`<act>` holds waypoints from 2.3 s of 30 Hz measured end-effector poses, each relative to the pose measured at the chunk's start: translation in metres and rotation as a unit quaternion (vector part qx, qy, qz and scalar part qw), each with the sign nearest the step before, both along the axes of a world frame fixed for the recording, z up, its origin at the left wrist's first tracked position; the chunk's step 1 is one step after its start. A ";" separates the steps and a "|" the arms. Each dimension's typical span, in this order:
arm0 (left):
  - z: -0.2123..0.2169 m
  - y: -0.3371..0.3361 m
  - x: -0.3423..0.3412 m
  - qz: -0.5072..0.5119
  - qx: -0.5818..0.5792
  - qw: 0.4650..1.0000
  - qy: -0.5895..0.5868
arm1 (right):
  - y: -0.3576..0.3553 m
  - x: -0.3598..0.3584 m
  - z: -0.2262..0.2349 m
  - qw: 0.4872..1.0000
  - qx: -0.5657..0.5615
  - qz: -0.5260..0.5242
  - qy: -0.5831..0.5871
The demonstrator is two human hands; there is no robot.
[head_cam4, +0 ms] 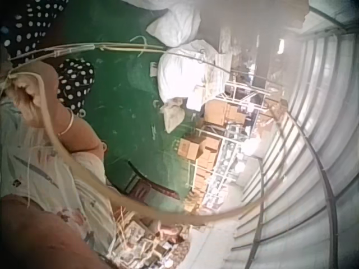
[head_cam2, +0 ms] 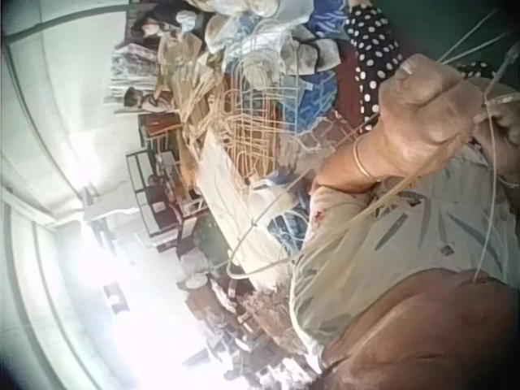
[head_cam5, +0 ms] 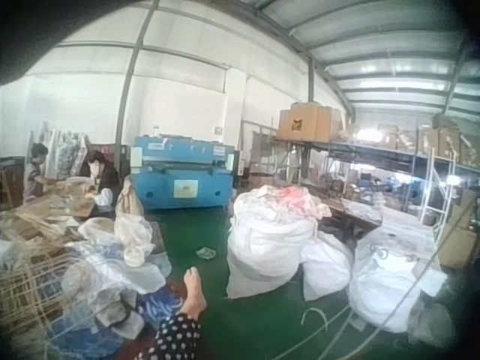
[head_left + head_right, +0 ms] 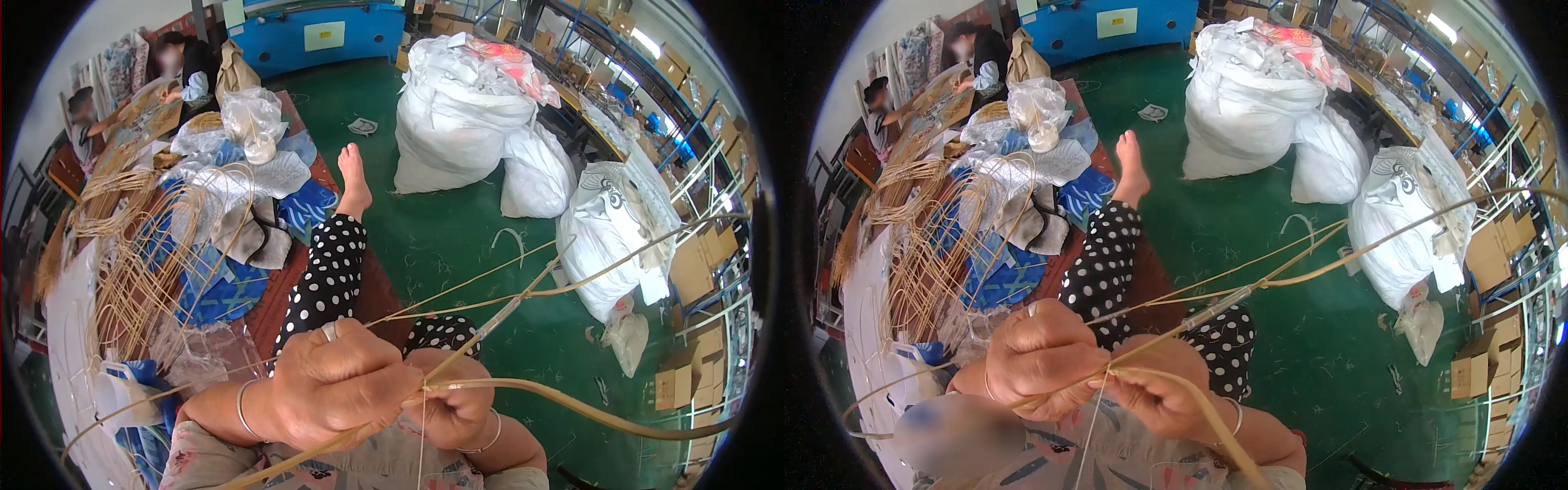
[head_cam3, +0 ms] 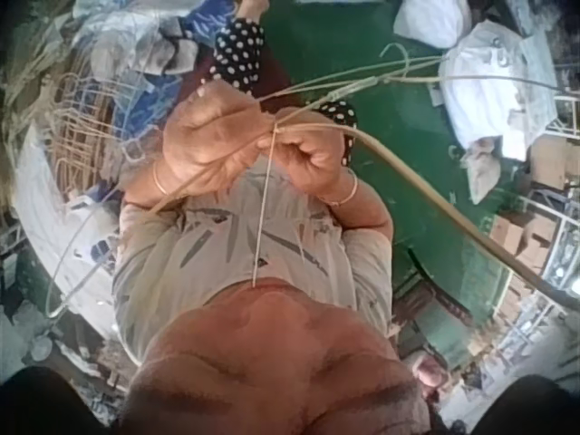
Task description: The person sits on the floor and weaves thin bamboo strips into a circular frame using a thin string. They wrap the string around the bamboo structure, pull it tight, and occasionally use a small tool to assist with the weaving process. The person handles the bamboo frame and string continuously to build up the woven pattern.
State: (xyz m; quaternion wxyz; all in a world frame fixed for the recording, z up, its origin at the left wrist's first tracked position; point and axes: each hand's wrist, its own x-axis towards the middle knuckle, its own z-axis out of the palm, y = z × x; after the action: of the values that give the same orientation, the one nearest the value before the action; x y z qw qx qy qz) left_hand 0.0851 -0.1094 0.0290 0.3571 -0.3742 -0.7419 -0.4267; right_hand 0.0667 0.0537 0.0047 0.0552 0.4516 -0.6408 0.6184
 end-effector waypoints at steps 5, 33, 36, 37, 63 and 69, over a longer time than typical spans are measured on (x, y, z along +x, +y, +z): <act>-0.003 0.003 0.006 0.022 -0.025 0.999 -0.001 | 0.016 0.013 0.030 0.984 0.087 -0.086 0.129; -0.006 -0.001 0.007 -0.160 0.078 0.966 -0.188 | -0.003 -0.014 -0.014 0.949 -0.101 0.097 -0.282; -0.008 0.003 0.010 -0.105 0.115 0.973 -0.169 | -0.001 -0.013 -0.007 0.938 -0.056 0.110 -0.323; -0.006 0.002 0.011 -0.099 0.090 0.975 -0.179 | -0.001 -0.013 -0.005 0.931 -0.040 0.116 -0.343; -0.027 -0.130 0.043 0.166 0.495 0.842 -0.138 | 0.051 0.000 0.023 0.757 -0.280 0.591 -0.009; -0.024 -0.012 -0.044 0.157 0.031 0.979 -0.124 | 0.002 -0.016 0.023 0.984 0.032 0.125 -0.121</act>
State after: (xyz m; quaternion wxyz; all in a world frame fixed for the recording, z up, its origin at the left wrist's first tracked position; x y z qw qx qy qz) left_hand 0.0413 -0.1213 0.0049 0.3364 -0.1863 -0.8160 -0.4316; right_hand 0.0511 0.0553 0.0280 -0.1150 0.4513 -0.6008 0.6497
